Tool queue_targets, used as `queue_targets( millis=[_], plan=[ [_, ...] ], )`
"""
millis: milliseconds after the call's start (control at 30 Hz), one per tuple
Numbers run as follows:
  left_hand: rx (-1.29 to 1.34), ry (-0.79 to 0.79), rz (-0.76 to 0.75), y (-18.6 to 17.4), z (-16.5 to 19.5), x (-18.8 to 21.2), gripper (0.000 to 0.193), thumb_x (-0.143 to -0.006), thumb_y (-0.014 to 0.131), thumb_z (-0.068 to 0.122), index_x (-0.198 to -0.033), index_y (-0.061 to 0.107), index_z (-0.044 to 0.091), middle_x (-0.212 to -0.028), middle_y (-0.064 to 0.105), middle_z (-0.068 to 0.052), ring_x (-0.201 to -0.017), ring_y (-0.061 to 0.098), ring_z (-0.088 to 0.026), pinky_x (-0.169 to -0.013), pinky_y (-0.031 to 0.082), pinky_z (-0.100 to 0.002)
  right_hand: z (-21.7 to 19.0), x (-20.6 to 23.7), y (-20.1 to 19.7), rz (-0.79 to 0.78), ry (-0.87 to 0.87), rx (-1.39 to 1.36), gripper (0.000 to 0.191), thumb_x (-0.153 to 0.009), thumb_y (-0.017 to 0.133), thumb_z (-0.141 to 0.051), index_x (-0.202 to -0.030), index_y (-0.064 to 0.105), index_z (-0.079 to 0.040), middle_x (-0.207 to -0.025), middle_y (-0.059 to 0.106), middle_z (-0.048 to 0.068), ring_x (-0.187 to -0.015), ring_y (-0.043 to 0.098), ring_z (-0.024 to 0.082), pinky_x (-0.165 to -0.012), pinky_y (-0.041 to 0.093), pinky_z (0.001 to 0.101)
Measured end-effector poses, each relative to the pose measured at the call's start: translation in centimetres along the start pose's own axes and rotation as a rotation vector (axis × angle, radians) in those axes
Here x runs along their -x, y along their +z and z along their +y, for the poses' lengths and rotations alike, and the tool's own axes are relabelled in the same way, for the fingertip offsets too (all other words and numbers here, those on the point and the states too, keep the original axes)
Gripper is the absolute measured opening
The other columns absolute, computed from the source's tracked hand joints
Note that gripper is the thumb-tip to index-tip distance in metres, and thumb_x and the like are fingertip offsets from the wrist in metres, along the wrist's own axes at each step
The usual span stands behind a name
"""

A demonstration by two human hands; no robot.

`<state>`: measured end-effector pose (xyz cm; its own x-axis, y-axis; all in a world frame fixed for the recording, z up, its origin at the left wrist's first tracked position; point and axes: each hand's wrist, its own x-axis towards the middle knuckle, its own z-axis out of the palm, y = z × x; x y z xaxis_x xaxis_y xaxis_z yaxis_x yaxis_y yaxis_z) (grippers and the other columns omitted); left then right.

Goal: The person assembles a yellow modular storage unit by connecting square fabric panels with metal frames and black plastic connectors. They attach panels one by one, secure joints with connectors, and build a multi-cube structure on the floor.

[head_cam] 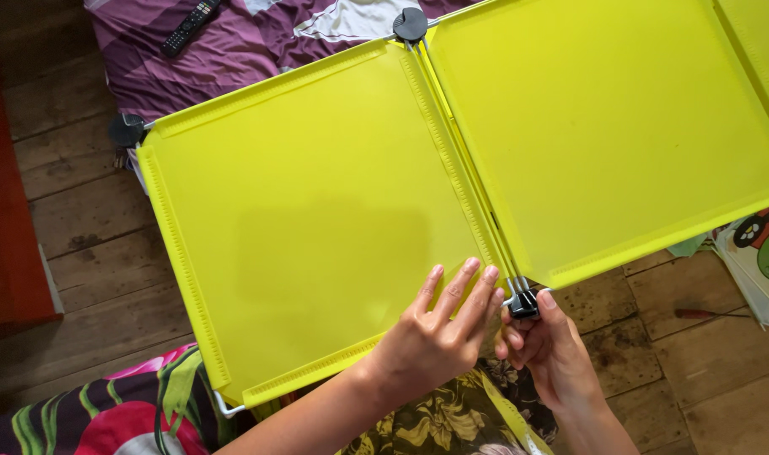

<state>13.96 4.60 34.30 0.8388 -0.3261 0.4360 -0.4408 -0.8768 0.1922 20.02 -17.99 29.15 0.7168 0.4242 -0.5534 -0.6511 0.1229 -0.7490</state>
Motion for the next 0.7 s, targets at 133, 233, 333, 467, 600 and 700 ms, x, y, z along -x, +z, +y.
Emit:
queue_targets(
  millis=[133, 233, 333, 467, 600, 700],
  plan=[
    [-0.009, 0.007, -0.019, 0.17, -0.07, 0.13, 0.044, -0.088, 0.064, 0.017, -0.128, 0.070, -0.002, -0.144, 0.060, -0.023, -0.135, 0.059, -0.039, -0.105, 0.054, -0.056, -0.03, -0.05, 0.01, 0.016, 0.008, 0.003, 0.059, -0.104, 0.045, -0.054, -0.097, 0.064, 0.002, -0.064, 0.057, 0.006, -0.063, 0.066, 0.023, -0.049, 0.046, 0.0286],
    [0.003, 0.014, -0.026, 0.48, -0.22, 0.11, 0.042, -0.089, 0.064, 0.017, -0.126, 0.071, 0.000, -0.143, 0.060, -0.023, -0.134, 0.060, -0.040, -0.104, 0.054, -0.057, 0.03, -0.09, 0.00, 0.018, 0.012, 0.009, 0.060, -0.104, 0.045, -0.054, -0.096, 0.064, 0.003, -0.063, 0.057, 0.006, -0.064, 0.067, 0.023, -0.048, 0.045, 0.0283],
    [0.043, 0.031, 0.008, 0.80, -0.35, 0.08, 0.035, -0.094, 0.064, 0.018, -0.123, 0.072, 0.001, -0.142, 0.060, -0.024, -0.133, 0.060, -0.041, -0.102, 0.054, -0.059, 0.18, 0.01, -0.05, 0.039, 0.030, -0.001, 0.060, -0.103, 0.044, -0.054, -0.095, 0.063, 0.003, -0.064, 0.058, 0.006, -0.064, 0.067, 0.023, -0.048, 0.046, 0.0299],
    [0.009, 0.024, 0.008, 0.74, -0.32, 0.51, 0.034, -0.096, 0.063, 0.019, -0.123, 0.073, 0.001, -0.144, 0.060, -0.022, -0.134, 0.060, -0.039, -0.103, 0.055, -0.058, 0.46, 0.24, -0.19, 0.018, 0.007, 0.025, 0.062, -0.105, 0.044, -0.055, -0.095, 0.064, 0.003, -0.064, 0.059, 0.007, -0.064, 0.068, 0.024, -0.049, 0.047, 0.0298],
    [0.023, 0.030, 0.021, 0.39, -0.42, 0.90, 0.035, -0.097, 0.062, 0.018, -0.126, 0.072, 0.002, -0.144, 0.060, -0.022, -0.134, 0.060, -0.038, -0.103, 0.055, -0.058, 0.66, 0.25, -0.15, 0.004, 0.016, 0.019, 0.062, -0.104, 0.044, -0.055, -0.095, 0.064, 0.003, -0.064, 0.059, 0.006, -0.066, 0.070, 0.024, -0.048, 0.048, 0.0295],
    [-0.005, 0.030, -0.006, 0.13, -0.43, 0.99, 0.039, -0.092, 0.063, 0.018, -0.124, 0.072, 0.000, -0.145, 0.061, -0.020, -0.134, 0.061, -0.037, -0.104, 0.056, -0.056, 0.56, 0.17, -0.06, 0.004, 0.033, 0.012, 0.062, -0.104, 0.043, -0.055, -0.095, 0.064, 0.003, -0.064, 0.058, 0.006, -0.067, 0.070, 0.023, -0.048, 0.047, 0.0290]
  ],
)
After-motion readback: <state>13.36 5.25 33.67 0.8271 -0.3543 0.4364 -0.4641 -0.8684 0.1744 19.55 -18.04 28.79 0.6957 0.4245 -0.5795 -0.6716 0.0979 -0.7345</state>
